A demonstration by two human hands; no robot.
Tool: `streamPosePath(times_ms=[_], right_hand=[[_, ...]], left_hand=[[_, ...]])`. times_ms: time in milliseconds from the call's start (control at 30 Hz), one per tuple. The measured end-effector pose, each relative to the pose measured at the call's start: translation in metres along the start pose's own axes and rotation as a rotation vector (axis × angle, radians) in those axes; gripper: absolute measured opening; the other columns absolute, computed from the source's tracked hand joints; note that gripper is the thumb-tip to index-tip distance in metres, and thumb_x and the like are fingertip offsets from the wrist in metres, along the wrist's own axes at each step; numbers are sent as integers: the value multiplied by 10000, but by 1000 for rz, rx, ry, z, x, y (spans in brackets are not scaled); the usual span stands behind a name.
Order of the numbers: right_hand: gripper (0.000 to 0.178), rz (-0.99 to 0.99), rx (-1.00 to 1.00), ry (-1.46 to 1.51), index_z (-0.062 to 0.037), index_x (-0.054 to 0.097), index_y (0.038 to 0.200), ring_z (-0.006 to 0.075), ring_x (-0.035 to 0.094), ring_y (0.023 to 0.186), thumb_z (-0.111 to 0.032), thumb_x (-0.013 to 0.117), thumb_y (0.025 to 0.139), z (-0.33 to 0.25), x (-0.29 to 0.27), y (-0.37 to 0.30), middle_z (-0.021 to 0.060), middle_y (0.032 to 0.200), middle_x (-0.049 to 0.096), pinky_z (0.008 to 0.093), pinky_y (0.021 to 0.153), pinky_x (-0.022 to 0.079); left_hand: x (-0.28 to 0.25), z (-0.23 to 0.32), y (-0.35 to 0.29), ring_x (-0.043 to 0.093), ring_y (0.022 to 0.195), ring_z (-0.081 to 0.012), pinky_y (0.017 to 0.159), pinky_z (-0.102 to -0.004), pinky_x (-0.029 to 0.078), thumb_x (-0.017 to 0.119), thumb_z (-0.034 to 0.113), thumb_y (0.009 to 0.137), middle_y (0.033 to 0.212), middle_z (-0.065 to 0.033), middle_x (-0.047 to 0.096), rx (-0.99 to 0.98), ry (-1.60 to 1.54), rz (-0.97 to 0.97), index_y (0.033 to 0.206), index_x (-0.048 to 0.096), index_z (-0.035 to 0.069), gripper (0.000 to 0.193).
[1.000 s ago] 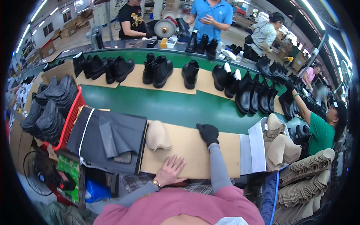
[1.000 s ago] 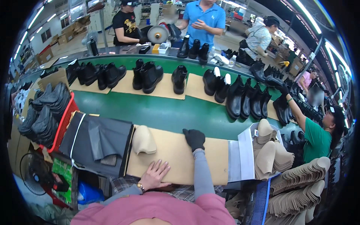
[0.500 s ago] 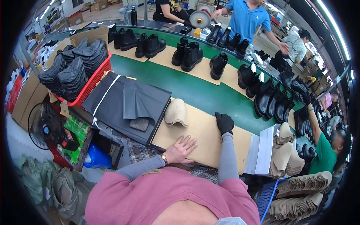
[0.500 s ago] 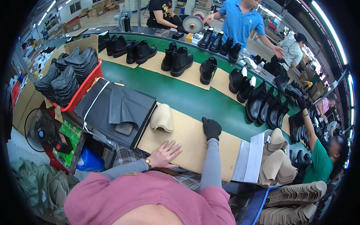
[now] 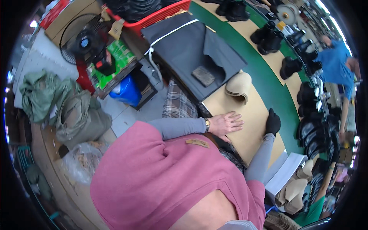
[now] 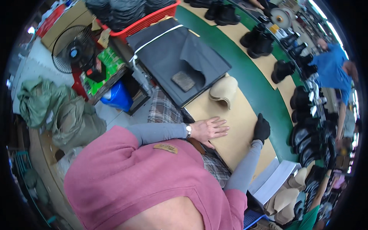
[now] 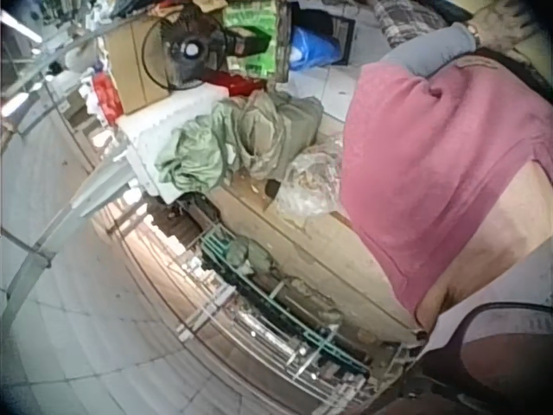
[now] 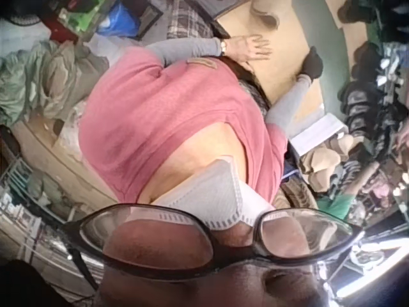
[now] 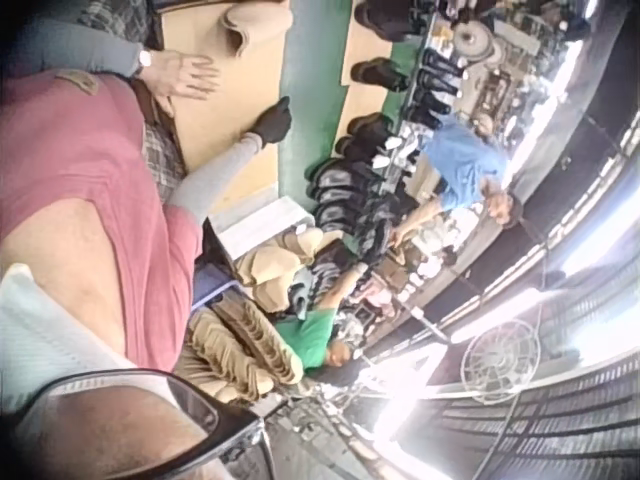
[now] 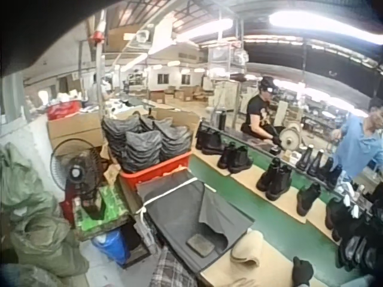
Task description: Inspecting finished black boots on a production line for quality control.
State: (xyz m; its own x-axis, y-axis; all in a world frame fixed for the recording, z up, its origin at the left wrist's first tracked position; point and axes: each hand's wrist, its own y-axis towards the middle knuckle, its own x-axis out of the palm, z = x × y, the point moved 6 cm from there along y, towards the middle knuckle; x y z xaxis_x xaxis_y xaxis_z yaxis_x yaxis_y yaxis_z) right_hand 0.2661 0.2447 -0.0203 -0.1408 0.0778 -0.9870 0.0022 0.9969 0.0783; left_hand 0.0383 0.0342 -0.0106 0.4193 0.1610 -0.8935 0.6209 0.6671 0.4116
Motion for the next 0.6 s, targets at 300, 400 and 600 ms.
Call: streamPosePath(times_ms=[300,400,600], right_hand=[[658,-6,68,64,10,698,893,437,620,885,-577,400,904,-13,-16,-6,257,934,661,511,784,462],[656,-19,89,99,18,693,882,441,617,879,-580,424,887,-17,-17,-6,263,925,659,516,780,455],[640,-32,130,132,23,691,869,438,616,873,-576,463,870,-20,-22,-12,261,916,663,512,772,451]], left_hand=[[9,-4,1,328,1359,-346,1099,-513,274,561,691,745,1439,-138,409,0,-22,7,1314,508,62,849],[14,-4,1,318,1359,-363,1103,-520,265,558,688,748,1432,-152,412,2,-28,14,1300,511,32,859],[16,-3,0,317,1356,-373,1103,-526,261,554,689,747,1427,-166,412,4,-43,13,1299,505,13,875]])
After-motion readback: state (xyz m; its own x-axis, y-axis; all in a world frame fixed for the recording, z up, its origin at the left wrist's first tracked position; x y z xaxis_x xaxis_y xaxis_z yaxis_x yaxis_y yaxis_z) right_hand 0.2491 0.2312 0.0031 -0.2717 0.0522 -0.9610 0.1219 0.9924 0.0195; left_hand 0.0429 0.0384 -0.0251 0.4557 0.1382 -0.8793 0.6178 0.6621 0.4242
